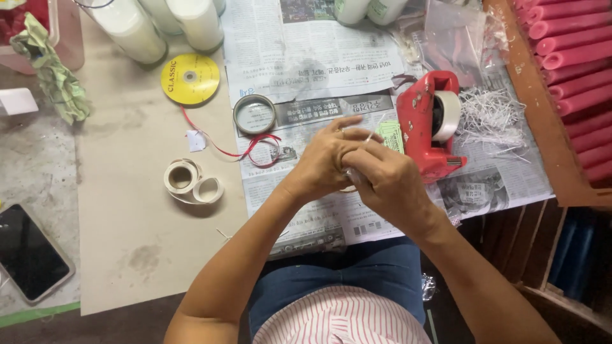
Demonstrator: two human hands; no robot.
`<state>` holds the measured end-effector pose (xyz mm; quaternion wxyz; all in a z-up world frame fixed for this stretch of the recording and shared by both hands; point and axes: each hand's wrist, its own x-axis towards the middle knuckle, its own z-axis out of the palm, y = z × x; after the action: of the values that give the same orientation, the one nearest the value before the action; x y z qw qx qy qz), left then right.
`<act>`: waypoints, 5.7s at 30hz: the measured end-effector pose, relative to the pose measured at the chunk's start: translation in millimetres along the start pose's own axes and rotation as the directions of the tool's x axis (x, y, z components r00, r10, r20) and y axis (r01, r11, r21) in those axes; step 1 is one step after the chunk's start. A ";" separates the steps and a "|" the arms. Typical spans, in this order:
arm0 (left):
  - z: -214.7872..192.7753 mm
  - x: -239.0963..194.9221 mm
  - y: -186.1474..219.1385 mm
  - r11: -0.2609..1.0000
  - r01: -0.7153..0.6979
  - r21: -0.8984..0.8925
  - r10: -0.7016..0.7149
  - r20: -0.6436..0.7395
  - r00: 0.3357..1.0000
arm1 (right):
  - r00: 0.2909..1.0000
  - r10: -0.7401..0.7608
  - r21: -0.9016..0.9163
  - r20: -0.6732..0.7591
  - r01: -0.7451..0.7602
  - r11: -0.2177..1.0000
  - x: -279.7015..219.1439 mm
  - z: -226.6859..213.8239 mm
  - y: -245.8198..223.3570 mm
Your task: Wrapping a candle in plastic film, securing it with tape, and tying a decorative red ribbon.
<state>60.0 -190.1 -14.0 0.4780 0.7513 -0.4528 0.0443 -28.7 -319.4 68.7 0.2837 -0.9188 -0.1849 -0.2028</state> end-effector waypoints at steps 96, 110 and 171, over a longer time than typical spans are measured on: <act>-21.5 -12.0 30.8 0.922 -0.097 0.375 0.146 -0.106 0.984 | 0.740 0.569 0.848 0.358 -0.512 0.133 -97.6 52.6 23.8; -115.0 58.2 255.1 0.929 -0.193 -0.316 0.277 0.249 0.928 | 0.989 -0.038 0.931 0.145 -0.150 -0.332 -57.6 33.9 -16.7; -44.4 -33.0 44.9 0.933 -0.204 0.296 0.262 -0.171 0.950 | 0.997 -0.074 0.298 -0.003 0.072 0.952 -6.0 16.4 59.1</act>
<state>24.5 -141.3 24.0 0.4052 0.7420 -0.4763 0.2415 -2.6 -356.4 27.1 0.4104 -0.8590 -0.2483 -0.1793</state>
